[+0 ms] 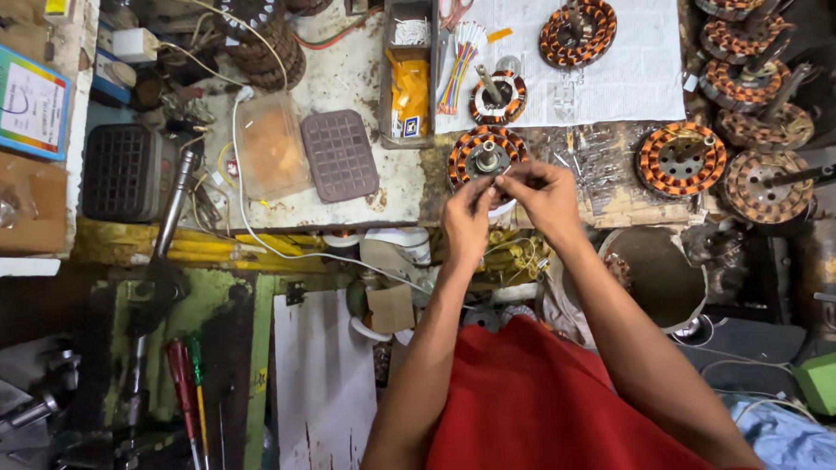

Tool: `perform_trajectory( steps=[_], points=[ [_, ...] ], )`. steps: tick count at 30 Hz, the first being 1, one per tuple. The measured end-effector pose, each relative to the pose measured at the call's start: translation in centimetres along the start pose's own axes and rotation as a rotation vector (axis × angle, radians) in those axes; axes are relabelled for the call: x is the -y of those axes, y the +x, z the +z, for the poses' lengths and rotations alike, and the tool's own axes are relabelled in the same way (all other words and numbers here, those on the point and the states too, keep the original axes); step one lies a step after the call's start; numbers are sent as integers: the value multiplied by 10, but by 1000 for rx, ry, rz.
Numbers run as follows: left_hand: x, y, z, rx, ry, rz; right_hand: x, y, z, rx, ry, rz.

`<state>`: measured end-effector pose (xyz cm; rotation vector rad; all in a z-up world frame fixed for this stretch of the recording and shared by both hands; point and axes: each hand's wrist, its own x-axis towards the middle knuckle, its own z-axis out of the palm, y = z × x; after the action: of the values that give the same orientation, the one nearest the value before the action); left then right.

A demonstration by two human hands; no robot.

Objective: The person assembles electric motor stators by inserting white plastic spacers into the copper windings. They pick up spacers from a container, place them into the stator slots, and use a metal rod to push them into position. The person repeats this process for multiple stators on the workbench.

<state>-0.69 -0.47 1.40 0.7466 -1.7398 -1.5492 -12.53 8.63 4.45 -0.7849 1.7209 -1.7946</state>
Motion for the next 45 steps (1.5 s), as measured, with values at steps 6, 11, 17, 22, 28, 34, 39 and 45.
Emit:
perform_trajectory(
  steps=[6, 11, 17, 22, 28, 34, 39, 45],
  points=[
    [2, -5, 0, -13, -66, -33, -5, -1, 0, -24, -27, 13],
    [-7, -4, -3, -44, 68, -10, 2, -2, 2, 26, -23, 14],
    [-14, -4, -7, -60, 298, 203, 15, 3, 2, 30, -95, 63],
    [-19, -3, -7, -55, 290, 240, 25, 5, -2, 49, -334, 11],
    [-32, -10, -12, -32, 247, 257, 24, 6, -4, 62, -285, 13],
    [-36, -5, -10, -45, 271, 218, 23, 9, -2, 75, -299, 12],
    [-33, -5, -10, -40, 278, 234, 25, 9, -3, 78, -337, -4],
    [-33, -3, -10, -38, 305, 250, 36, 10, -3, 107, -419, -32]
  ],
)
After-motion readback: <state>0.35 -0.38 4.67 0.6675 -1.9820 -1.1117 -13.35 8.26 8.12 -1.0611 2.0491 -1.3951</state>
